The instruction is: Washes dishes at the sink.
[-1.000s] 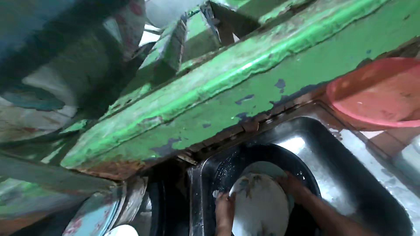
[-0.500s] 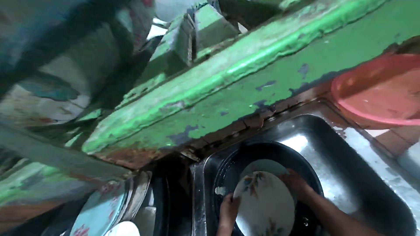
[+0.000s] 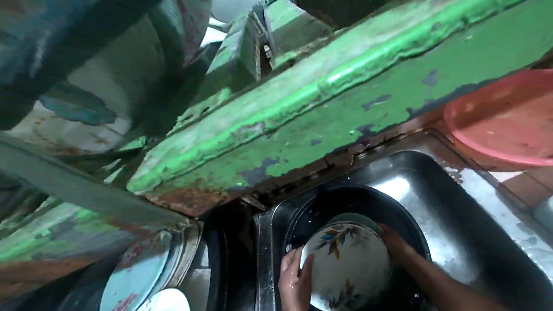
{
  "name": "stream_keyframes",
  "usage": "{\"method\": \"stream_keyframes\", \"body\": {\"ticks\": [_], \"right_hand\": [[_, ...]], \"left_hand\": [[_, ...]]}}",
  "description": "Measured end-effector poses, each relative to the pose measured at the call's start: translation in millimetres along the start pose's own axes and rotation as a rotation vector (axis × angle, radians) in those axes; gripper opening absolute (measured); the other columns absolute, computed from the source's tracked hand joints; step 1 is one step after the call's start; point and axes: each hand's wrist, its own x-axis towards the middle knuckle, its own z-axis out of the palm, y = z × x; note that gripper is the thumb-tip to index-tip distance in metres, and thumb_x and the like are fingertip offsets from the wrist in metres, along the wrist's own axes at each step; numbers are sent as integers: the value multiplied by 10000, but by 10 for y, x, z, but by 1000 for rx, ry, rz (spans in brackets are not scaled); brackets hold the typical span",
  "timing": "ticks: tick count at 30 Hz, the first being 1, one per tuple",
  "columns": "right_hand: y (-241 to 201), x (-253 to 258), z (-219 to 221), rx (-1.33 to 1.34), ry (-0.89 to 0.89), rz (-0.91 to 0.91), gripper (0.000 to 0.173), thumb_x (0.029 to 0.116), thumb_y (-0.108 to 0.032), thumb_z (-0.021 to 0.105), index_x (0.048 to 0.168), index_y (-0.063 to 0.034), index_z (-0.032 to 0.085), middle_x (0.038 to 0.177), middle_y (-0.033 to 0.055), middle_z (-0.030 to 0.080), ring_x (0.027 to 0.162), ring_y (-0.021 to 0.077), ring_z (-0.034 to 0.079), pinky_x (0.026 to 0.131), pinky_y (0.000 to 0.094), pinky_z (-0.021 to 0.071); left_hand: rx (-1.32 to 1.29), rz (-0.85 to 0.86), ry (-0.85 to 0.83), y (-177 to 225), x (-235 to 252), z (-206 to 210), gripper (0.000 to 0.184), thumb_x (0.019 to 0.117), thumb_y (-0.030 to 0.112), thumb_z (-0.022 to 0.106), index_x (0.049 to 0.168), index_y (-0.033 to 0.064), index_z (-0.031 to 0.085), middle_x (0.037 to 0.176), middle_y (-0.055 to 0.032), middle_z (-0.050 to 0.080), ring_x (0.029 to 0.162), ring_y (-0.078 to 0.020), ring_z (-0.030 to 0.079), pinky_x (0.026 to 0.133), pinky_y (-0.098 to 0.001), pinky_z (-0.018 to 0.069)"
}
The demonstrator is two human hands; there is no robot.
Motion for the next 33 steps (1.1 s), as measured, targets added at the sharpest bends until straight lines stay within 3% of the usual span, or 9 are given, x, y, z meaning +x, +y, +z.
{"method": "stream_keyframes", "body": {"ticks": [3, 5, 10, 13, 17, 20, 25, 28, 33], "right_hand": [[111, -11, -31, 50, -23, -104, 336, 1089, -150, 455, 1394, -34, 538, 1271, 125, 645, 1128, 145, 636, 983, 338, 529], [126, -2, -46, -31, -29, -142, 354, 1089, -160, 463, 1405, -22, 538, 1321, 143, 628, 1187, 165, 615, 1034, 353, 499], [13, -17, -42, -143, 42, -67, 430, 1046, -242, 584, 1426, -42, 547, 1360, 192, 617, 1265, 266, 591, 1090, 449, 458], [-36, -41, -11, -2, 89, -51, 406, 1031, -227, 615, 1390, -45, 559, 1264, 154, 662, 1147, 207, 647, 1006, 403, 523], [-5, 10, -62, 22, 118, -36, 395, 1058, -243, 566, 1389, -27, 558, 1286, 164, 653, 1166, 220, 639, 1019, 409, 512], [4, -35, -74, -153, 36, -62, 438, 1103, -270, 456, 1475, -42, 494, 1445, 168, 565, 1335, 253, 544, 1136, 426, 424], [23, 104, -25, -191, -66, -61, 461, 1138, -259, 316, 1476, 12, 474, 1474, 179, 536, 1365, 206, 515, 1152, 355, 399], [38, 54, 12, 168, 32, -13, 502, 1126, -367, 327, 1419, -3, 512, 1337, 158, 609, 1191, 168, 607, 1025, 364, 502], [83, -83, 21, 40, -134, 35, 452, 1126, -357, 331, 1416, -75, 531, 1324, 97, 624, 1175, 148, 615, 1008, 358, 515]], "left_hand": [[-214, 122, -30, -27, -16, 21, 245, 858, 49, 747, 1078, -60, 753, 1261, -231, 682, 1243, -230, 639, 1056, -316, 515], [-350, -89, -191, -92, 0, 12, 212, 880, 31, 710, 1074, -44, 751, 1397, -216, 607, 1354, -233, 550, 1123, -347, 460], [-483, -741, -421, -307, 160, 257, 229, 989, 76, 642, 1192, -30, 628, 1060, -157, 698, 927, -223, 687, 818, -408, 586], [-457, -856, -487, -557, 116, 468, 347, 1000, 130, 648, 1305, -24, 589, 1180, -199, 674, 1039, -281, 668, 898, -473, 563], [-473, -808, -404, -484, 15, 499, 299, 982, 88, 662, 1244, -49, 616, 1119, -193, 685, 990, -255, 674, 878, -442, 570], [-664, -782, -241, -437, -24, 445, 224, 984, 24, 619, 1190, -64, 618, 1036, -184, 699, 905, -245, 691, 813, -436, 595], [-872, -872, -227, -467, -57, 421, 251, 1010, 25, 559, 1249, -48, 572, 1000, -188, 708, 862, -256, 712, 764, -439, 618], [-661, -808, -235, -423, -89, 416, 221, 1000, 56, 621, 1188, -59, 613, 988, -167, 704, 857, -221, 698, 777, -407, 603], [-263, -500, -163, 31, 45, 27, 198, 918, 70, 722, 1097, -13, 743, 1113, -149, 703, 995, -205, 677, 888, -396, 569]]}}
